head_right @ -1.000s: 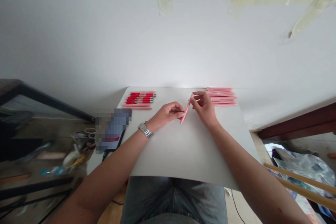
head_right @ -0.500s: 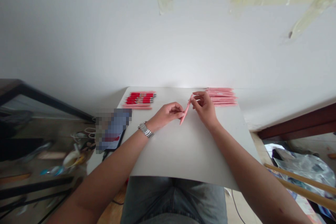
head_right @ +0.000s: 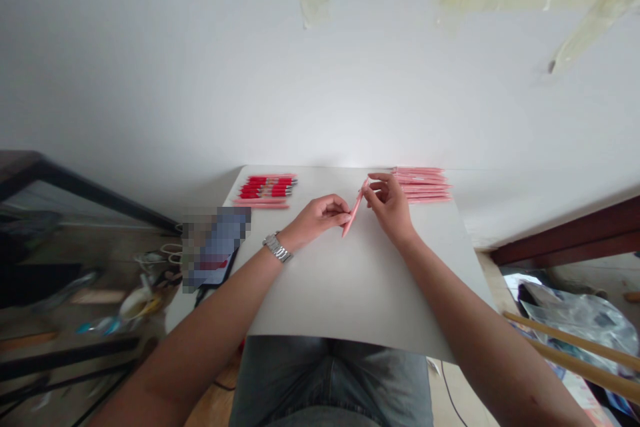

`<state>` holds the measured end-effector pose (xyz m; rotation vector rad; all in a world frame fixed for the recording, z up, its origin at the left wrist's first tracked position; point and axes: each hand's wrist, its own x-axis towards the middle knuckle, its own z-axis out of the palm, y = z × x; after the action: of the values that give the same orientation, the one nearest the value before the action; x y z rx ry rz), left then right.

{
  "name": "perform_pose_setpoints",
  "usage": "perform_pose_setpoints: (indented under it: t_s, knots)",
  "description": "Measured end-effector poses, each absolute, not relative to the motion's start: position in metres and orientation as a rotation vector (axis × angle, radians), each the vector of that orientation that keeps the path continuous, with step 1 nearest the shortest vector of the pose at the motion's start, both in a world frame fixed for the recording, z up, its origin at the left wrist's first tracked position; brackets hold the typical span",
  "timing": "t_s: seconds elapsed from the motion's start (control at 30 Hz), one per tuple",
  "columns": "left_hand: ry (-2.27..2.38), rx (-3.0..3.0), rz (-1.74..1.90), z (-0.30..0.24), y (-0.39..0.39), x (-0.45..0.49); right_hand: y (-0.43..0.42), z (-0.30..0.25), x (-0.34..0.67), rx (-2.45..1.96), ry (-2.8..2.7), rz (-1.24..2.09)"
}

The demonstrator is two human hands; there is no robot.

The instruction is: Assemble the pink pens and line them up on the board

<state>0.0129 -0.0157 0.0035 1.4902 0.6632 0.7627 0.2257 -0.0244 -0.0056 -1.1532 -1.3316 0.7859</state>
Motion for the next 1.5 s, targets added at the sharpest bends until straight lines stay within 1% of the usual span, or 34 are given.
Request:
perform_pose_setpoints:
  t_s: [0.33,0.67,0.87,0.97,1.03,1.17,1.3,1.43,1.5]
  knots:
    - [0.671,1.485,0.773,0.004,-0.016,0.013,-0.025,-0.005,0.226,-1.153,-1.313,0.804]
    - [0.653,1.47,0.843,0.005,-0.016,0.013,-0.031,0.004,0.222,-1.12,-1.267,0.979]
    - [0.64,1.504,0.861,0.003,-0.015,0.014,-0.035,0.008,0.218,-1.001,-1.299,1.072]
    - [0.659,1.509,0.916,0.003,-0.015,0.014,-0.035,0.01,0.218,-0.952,-1.279,1.065]
    - [0.689,1.475,0.98,0.002,-0.014,0.014,-0.034,0.012,0.22,-0.915,-1.255,1.0]
    - [0.814,1.412,1.143,-0.004,-0.006,0.009,-0.033,0.017,0.229,-0.921,-1.22,0.761]
    - [0.978,1.504,1.282,-0.013,0.004,0.003,-0.031,0.018,0.241,-1.036,-1.262,0.447]
    - [1.059,1.555,1.298,-0.017,0.009,-0.001,-0.031,0.018,0.252,-1.238,-1.367,0.073]
    - [1.064,1.555,1.301,-0.017,0.009,-0.001,-0.03,0.02,0.256,-1.306,-1.395,-0.05]
